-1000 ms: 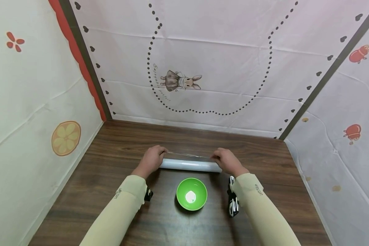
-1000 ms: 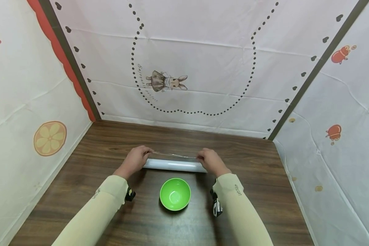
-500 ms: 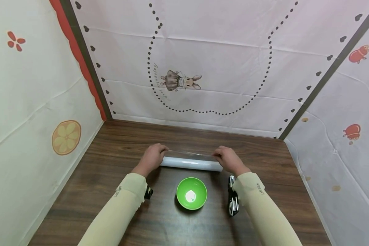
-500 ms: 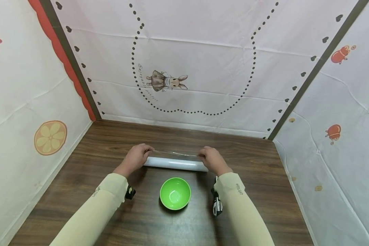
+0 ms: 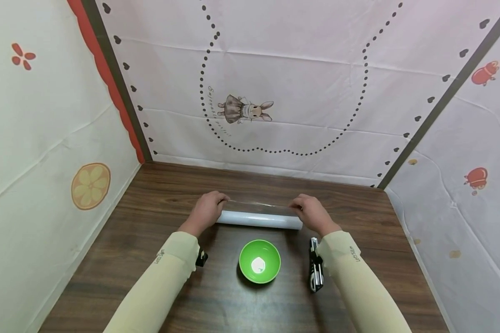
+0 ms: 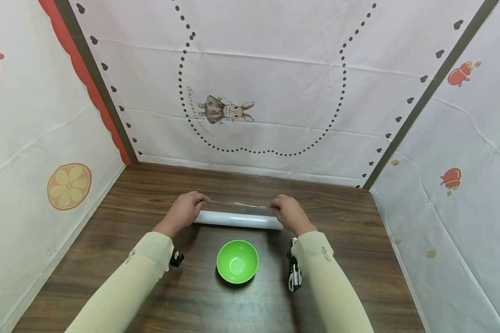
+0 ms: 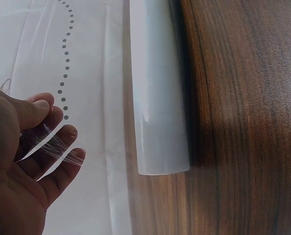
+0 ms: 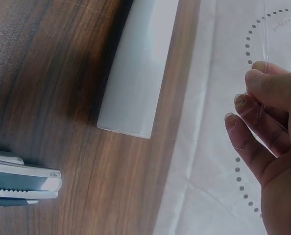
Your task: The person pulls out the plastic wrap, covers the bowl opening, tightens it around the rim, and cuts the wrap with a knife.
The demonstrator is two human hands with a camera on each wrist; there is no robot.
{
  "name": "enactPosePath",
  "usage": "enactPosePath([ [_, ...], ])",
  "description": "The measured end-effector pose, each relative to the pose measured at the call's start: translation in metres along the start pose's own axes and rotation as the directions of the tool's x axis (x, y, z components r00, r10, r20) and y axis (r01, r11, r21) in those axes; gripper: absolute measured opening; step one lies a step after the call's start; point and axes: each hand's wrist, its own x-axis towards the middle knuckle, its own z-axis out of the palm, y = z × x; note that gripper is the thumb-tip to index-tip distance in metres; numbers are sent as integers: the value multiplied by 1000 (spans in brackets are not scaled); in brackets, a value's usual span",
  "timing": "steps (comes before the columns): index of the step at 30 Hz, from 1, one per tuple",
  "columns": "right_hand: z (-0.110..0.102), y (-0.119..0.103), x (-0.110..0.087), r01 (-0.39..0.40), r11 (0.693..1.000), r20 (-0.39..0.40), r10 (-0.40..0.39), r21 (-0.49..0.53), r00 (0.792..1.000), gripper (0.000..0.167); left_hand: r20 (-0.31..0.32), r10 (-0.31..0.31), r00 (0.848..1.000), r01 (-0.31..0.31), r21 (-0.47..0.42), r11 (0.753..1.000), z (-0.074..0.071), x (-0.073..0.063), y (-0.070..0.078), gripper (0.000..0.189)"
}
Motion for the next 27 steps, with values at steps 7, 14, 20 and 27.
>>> enactPosePath([
  [7, -3, 0, 1, 0, 1000, -4, 0, 3, 1000, 14, 1, 3, 1000, -3, -9, 1000, -5, 0, 3, 23],
  [14, -5, 0, 1, -2, 1000, -14, 2, 18, 1000, 13, -23, 35, 999, -35, 3, 999, -7, 1, 4, 22],
  [20, -6, 0, 2, -7, 1000, -28, 8, 28, 1000, 13, -26, 45, 999, -45, 6, 999, -12, 1, 7, 22],
  [27, -9, 1, 3, -8, 999, -48, 10, 36, 999, 13, -40, 56, 998, -56, 2, 998, -14, 2, 8, 22],
])
